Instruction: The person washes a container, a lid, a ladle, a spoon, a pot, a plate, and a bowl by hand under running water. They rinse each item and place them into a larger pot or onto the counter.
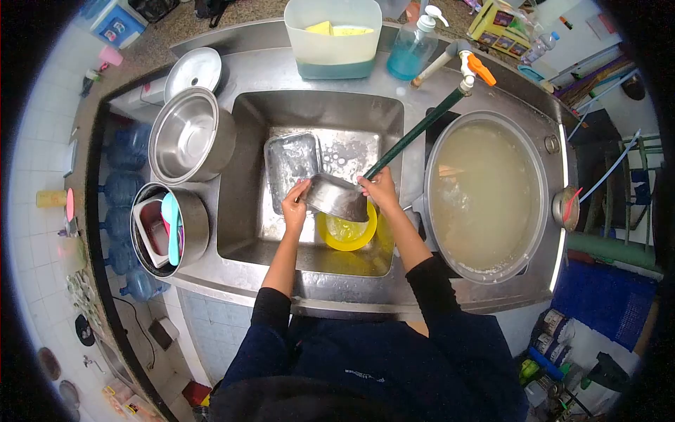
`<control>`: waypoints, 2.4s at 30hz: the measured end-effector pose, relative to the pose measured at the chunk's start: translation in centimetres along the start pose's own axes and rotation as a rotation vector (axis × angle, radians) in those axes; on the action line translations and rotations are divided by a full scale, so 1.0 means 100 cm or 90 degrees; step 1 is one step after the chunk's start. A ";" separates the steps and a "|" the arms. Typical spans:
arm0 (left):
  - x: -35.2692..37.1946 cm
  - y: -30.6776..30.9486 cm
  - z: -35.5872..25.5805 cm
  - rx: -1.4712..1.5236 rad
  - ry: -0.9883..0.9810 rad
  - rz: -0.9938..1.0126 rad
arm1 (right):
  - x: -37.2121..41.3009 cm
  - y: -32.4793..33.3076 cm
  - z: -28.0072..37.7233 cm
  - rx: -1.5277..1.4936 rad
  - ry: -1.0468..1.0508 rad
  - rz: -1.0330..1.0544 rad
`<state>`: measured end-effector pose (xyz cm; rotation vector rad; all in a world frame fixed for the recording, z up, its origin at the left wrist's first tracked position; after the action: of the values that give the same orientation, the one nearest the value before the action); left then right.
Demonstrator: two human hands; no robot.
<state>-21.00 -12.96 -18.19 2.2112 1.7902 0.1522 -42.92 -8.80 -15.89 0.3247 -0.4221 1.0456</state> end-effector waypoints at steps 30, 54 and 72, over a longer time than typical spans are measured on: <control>0.016 -0.037 -0.028 0.381 0.583 0.189 | -0.035 -0.043 -0.005 -0.171 0.107 -0.065; -0.003 -0.008 -0.043 -0.356 0.220 0.217 | -0.048 -0.021 -0.018 -0.121 0.112 -0.095; -0.007 -0.033 -0.036 -0.479 -0.428 0.320 | -0.016 -0.012 -0.017 0.071 0.152 -0.106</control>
<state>-25.20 -12.46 -15.61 1.7800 0.6473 0.1319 -42.24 -9.78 -18.24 0.3234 -0.1203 0.9329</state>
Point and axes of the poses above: each hand's wrist, its own x-axis away from the middle knuckle, its own y-axis out of the back of the hand, z = x × y, the point moved 2 cm from there along -x, towards the middle knuckle, and after that the axes turned 4 degrees about -y, right-handed, at the moved point
